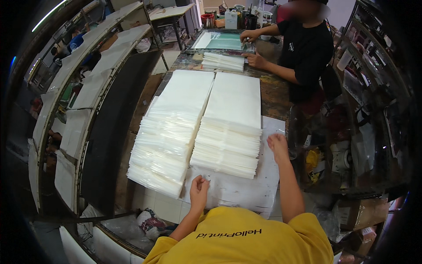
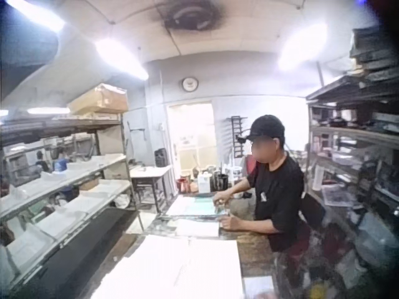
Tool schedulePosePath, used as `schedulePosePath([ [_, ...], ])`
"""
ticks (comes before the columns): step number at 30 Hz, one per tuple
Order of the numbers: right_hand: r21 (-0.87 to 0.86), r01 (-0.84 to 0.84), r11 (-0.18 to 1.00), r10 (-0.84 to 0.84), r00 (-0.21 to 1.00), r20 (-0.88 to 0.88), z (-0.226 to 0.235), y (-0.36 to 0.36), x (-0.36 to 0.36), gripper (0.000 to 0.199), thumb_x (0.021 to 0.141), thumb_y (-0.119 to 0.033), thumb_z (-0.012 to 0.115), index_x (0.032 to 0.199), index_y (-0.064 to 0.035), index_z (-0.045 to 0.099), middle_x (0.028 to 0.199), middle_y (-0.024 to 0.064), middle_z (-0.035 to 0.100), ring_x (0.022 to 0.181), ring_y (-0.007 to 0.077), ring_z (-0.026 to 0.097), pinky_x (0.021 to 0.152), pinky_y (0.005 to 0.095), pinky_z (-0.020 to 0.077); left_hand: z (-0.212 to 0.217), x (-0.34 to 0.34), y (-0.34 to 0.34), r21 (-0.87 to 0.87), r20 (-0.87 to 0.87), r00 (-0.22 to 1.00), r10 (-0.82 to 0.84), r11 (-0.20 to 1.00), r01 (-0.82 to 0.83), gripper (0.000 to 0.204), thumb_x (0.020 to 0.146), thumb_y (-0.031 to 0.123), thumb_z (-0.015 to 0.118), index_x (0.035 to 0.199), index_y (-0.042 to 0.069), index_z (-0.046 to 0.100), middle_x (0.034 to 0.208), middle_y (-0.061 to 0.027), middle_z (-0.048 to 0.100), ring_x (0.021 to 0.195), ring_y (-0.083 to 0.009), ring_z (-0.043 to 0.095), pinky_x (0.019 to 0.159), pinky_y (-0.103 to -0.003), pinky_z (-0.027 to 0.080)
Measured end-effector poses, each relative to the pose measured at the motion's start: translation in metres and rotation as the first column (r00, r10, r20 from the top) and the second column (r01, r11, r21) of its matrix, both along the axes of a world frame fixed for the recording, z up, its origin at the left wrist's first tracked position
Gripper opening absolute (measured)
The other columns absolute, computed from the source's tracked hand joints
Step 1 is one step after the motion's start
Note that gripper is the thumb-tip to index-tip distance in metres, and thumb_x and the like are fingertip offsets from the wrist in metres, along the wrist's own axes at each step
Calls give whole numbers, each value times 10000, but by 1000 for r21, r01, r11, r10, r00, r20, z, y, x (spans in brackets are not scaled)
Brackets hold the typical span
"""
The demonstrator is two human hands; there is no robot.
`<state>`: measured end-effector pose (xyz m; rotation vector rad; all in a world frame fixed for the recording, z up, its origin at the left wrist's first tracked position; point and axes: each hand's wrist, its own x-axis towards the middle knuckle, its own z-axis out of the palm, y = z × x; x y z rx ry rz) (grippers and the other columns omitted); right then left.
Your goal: The person repeatedly picks up white sheets from a table and places them onto a metal rack. The person handles the sheets one at a time, moving between the table and the rack throughout the clip.
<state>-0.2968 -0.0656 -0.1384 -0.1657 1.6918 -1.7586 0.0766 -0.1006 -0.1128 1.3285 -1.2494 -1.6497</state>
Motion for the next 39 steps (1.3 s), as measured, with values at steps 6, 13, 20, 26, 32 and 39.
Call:
schedulePosePath([
  [6,-79,108,991,-99,989,111,-12,118,41,148,989,-146,579,1086,-48,526,1063,112,635,960,200,654,859,310,550,-24,22,20,-694,483,875,32,623,361,376,810,115,678,1164,4,613,1200,-183,558,1114,-354,537,950,-449,440],
  [13,-51,145,988,-143,988,57,-21,127,47,123,993,-140,560,1071,-48,534,1034,109,648,926,184,661,836,299,557,-21,20,21,-743,551,833,34,475,472,338,759,130,700,1077,29,647,1218,-159,567,1123,-349,535,939,-455,414],
  [20,-150,147,978,-134,987,92,-21,135,52,134,995,-153,561,1066,-41,539,1004,105,650,906,181,660,804,282,559,-24,17,23,-750,534,843,58,492,441,301,767,117,692,1052,25,657,1208,-150,571,1116,-346,536,954,-458,412],
  [26,-106,412,905,-370,885,283,-49,192,75,145,982,-166,577,1086,-80,526,931,82,628,829,196,644,735,315,560,-29,20,25,-768,481,872,86,520,373,246,787,87,667,1025,24,659,1163,-149,593,1081,-345,556,921,-438,444],
  [32,146,508,849,-517,738,435,-134,302,114,22,907,-71,544,921,-81,531,792,80,579,730,223,606,644,328,542,-36,27,16,-634,178,982,70,771,60,141,885,58,606,1005,2,652,894,-106,654,815,-230,638,718,-311,498],
  [39,726,-236,646,619,719,-317,-247,464,160,115,875,-133,587,825,-30,589,741,160,585,675,314,606,617,397,524,15,-4,11,-462,-17,998,58,885,-59,151,965,102,565,1016,-8,655,796,-29,627,677,-81,563,601,-230,457],
])
